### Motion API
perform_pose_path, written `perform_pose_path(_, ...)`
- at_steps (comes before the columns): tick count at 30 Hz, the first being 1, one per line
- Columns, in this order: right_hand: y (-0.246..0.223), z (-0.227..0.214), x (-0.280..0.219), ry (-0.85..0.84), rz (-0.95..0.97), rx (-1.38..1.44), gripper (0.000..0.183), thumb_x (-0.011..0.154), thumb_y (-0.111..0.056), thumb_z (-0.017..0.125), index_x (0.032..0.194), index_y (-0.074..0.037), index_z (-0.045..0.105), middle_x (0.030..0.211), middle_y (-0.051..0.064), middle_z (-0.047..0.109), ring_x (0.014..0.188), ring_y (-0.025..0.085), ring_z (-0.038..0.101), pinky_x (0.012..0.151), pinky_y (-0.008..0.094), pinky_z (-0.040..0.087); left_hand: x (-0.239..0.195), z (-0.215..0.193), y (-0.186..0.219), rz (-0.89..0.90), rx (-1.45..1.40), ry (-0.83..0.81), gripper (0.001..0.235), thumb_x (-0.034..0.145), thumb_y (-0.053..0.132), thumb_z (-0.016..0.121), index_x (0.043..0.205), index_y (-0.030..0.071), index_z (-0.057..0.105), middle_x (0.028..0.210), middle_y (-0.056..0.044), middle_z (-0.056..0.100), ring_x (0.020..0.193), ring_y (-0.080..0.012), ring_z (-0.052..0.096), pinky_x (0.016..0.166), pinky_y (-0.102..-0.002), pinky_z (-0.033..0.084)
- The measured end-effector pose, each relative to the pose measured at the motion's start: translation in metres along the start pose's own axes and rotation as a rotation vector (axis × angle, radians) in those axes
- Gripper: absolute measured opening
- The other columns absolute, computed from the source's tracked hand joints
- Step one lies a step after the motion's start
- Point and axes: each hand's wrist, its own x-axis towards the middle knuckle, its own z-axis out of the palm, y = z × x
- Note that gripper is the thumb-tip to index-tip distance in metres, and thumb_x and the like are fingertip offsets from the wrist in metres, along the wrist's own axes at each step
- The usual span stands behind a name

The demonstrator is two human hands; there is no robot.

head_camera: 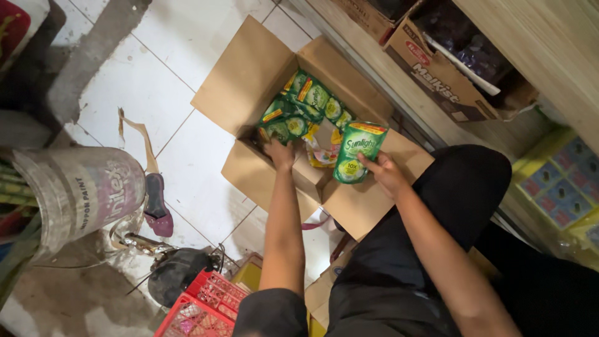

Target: The person removes detergent pouches from a cardboard box and arranges them into organized rows on a wooden shelf, then picks up and examines two pouches by hand.

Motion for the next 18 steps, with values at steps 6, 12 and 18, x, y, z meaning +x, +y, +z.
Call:
perform_pose_path(6, -0.005, 0.001, 0.0, -0.016, -0.004, -0.02, 0.043, 0.087, -0.011, 0.079, 0.126, -0.002, 0.065, 0.122, 0.006, 0.071, 0.111, 0.015, 0.068, 0.099, 0.035, 0.053, 0.003, 0.013, -0.001, -0.033, 0.09, 0.19, 0.065, 0.068, 0.023, 0.085, 0.124, 0.001, 0.061, 0.129, -0.04, 0.049, 0.124, -0.0568, 0.039, 0.107, -0.057, 0.029)
perform_pose_path(12, -0.003, -0.001, -0.003, -0.015, -0.022, 0.016, 0.042, 0.092, -0.013, 0.077, 0.13, -0.001, 0.063, 0.123, 0.007, 0.072, 0.111, 0.016, 0.068, 0.1, 0.035, 0.052, -0.011, -0.016, 0.008, 0.289, -0.188, 0.118, 0.03, 0.084, -0.001, 0.06, 0.108, 0.006, 0.075, 0.113, -0.021, 0.06, 0.106, -0.0394, 0.062, 0.095, -0.044, 0.05)
perform_pose_path(18, -0.024, -0.004, -0.024, -0.023, 0.034, 0.221, 0.04, 0.1, -0.023, 0.069, 0.132, -0.002, 0.058, 0.119, 0.005, 0.071, 0.106, 0.016, 0.067, 0.09, 0.036, 0.055, -0.091, -0.093, 0.097, 0.555, -0.265, -0.145, 0.034, 0.079, -0.009, 0.058, 0.105, 0.005, 0.075, 0.088, -0.013, 0.057, 0.076, -0.0273, 0.059, 0.07, -0.035, 0.048)
